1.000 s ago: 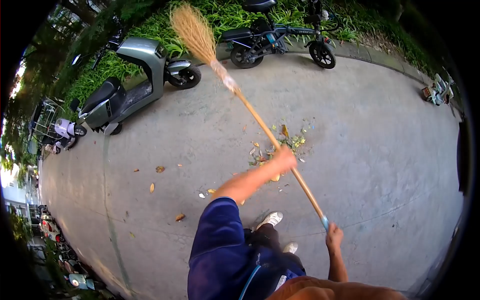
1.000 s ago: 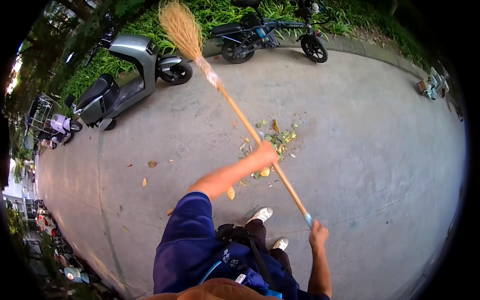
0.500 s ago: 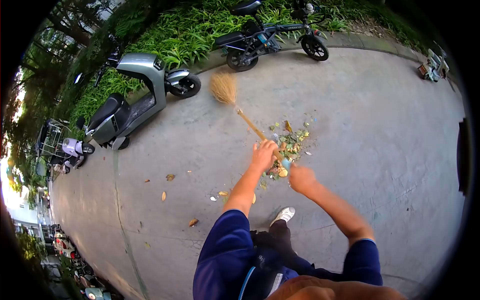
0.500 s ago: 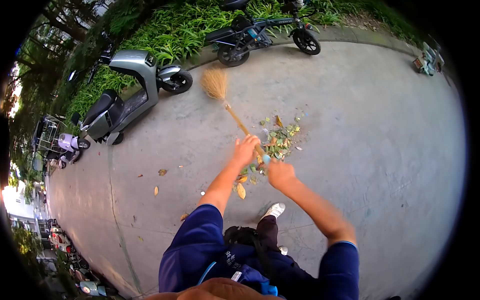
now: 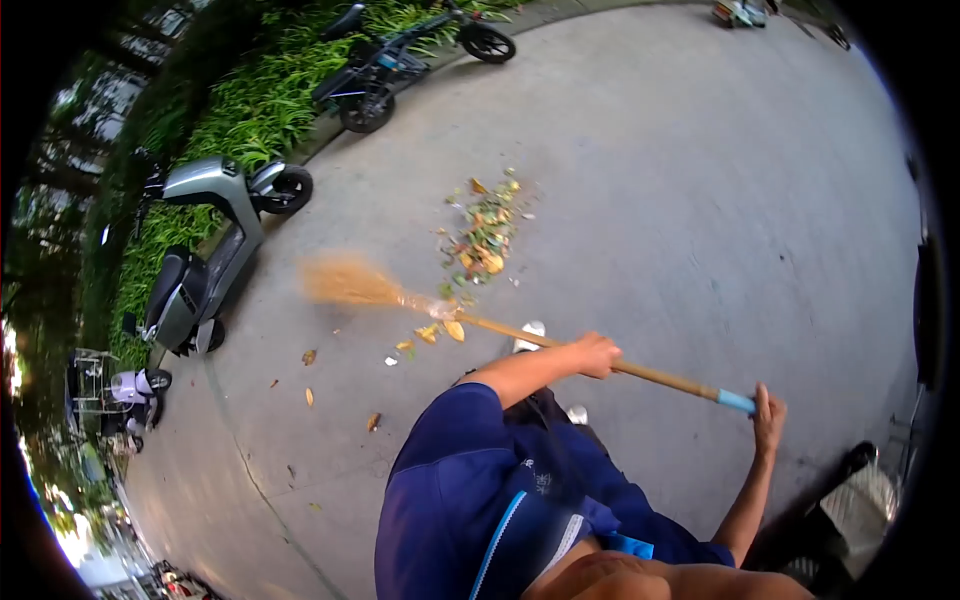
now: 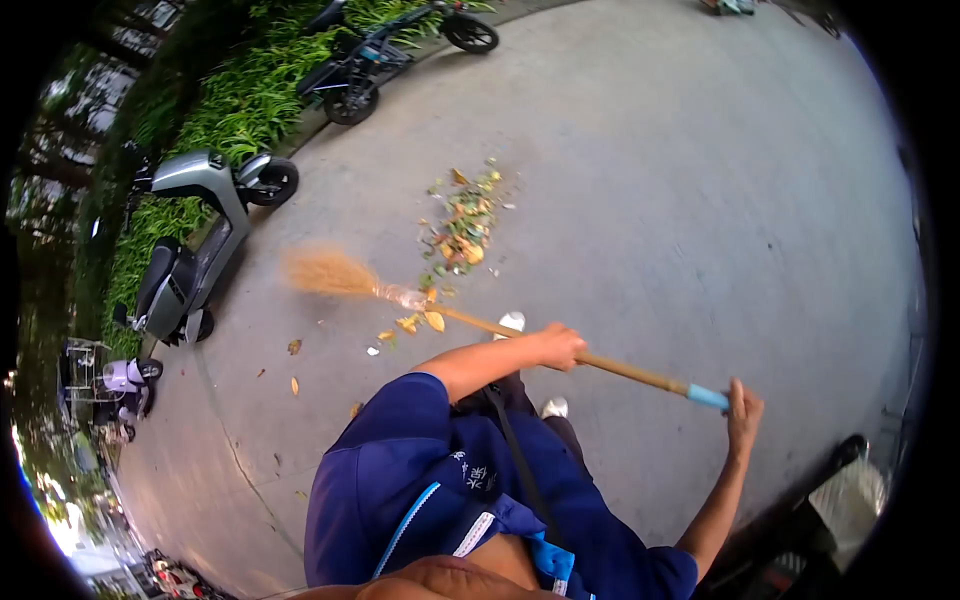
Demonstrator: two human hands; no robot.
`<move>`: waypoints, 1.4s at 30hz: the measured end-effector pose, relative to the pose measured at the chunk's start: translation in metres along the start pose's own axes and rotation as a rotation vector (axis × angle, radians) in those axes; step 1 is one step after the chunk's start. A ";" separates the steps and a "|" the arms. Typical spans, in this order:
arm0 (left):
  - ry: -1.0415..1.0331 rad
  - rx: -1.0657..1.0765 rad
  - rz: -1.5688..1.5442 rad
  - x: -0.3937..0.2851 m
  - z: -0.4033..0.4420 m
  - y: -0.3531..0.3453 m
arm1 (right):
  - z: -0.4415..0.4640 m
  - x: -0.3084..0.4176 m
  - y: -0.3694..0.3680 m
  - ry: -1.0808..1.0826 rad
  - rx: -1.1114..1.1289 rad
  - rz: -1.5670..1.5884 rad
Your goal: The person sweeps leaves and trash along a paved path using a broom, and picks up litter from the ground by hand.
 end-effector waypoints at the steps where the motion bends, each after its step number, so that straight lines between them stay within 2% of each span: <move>1: -0.082 0.049 0.054 -0.042 0.013 -0.016 | -0.038 -0.035 0.036 -0.063 -0.055 -0.003; 3: -0.272 0.039 -0.008 -0.118 0.029 -0.035 | -0.123 -0.087 0.097 0.020 -0.293 -0.063; 5: -0.451 0.007 -0.083 -0.177 0.037 -0.046 | -0.212 -0.121 0.136 -0.125 -0.378 -0.025; 8: -0.449 0.008 -0.029 -0.215 0.054 -0.066 | -0.305 -0.137 0.145 -0.234 -0.581 -0.100; 10: -0.398 -0.067 0.065 -0.206 0.074 -0.083 | -0.325 -0.105 0.111 -0.350 -0.651 -0.008; 12: -0.286 -0.148 0.226 -0.174 0.091 -0.091 | -0.317 -0.076 0.070 -0.214 -0.602 -0.064; 13: -0.221 -0.152 0.295 -0.152 0.097 -0.090 | -0.301 -0.034 0.042 -0.191 -0.695 -0.122; 15: -0.150 -0.244 0.256 -0.104 0.092 -0.089 | -0.278 0.012 -0.002 -0.077 -0.632 -0.157; 16: -0.155 -0.249 0.254 -0.095 0.077 -0.088 | -0.272 0.031 -0.012 -0.074 -0.637 -0.160; 18: -0.082 -0.389 0.035 -0.068 0.029 -0.073 | -0.266 0.076 -0.027 0.058 -0.508 -0.293; 19: -0.086 -0.387 0.045 -0.058 0.008 -0.065 | -0.264 0.087 -0.034 0.056 -0.516 -0.286; 21: 0.074 -0.457 -0.038 -0.039 -0.046 -0.062 | -0.269 0.102 -0.050 0.191 -0.424 -0.257; 23: 0.124 -0.518 -0.037 -0.016 -0.108 -0.060 | -0.277 0.126 -0.071 0.223 -0.360 -0.274; 26: 0.246 -0.646 -0.092 0.024 -0.222 -0.056 | -0.296 0.179 -0.124 0.337 -0.221 -0.280; 28: 0.338 -0.815 -0.071 0.058 -0.294 -0.062 | -0.309 0.215 -0.165 0.473 -0.133 -0.255; 31: 0.418 -0.933 -0.046 0.120 -0.415 -0.091 | -0.334 0.249 -0.250 0.662 0.012 -0.203; 32: 0.510 -0.876 -0.002 0.138 -0.457 -0.101 | -0.346 0.261 -0.281 0.675 0.100 -0.174; 35: 0.844 -0.376 0.152 0.190 -0.566 -0.123 | -0.387 0.284 -0.363 0.764 0.148 -0.066; 38: 0.847 -0.453 0.242 0.181 -0.599 -0.107 | -0.390 0.288 -0.373 0.660 0.121 -0.044; 40: 0.870 -0.285 0.226 0.159 -0.593 -0.100 | -0.389 0.261 -0.352 0.574 0.106 0.003; 42: 0.804 -0.263 0.265 0.116 -0.556 -0.100 | -0.386 0.220 -0.315 0.381 0.020 0.091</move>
Point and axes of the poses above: each hand's wrist, its own z-axis towards the middle knuckle, its own y-axis out of the back of the hand, x = y × z, the point moved 3 cm from there along z, towards the middle knuckle, and after that the axes turned 1 degree about -y, right-handed, at the moved point
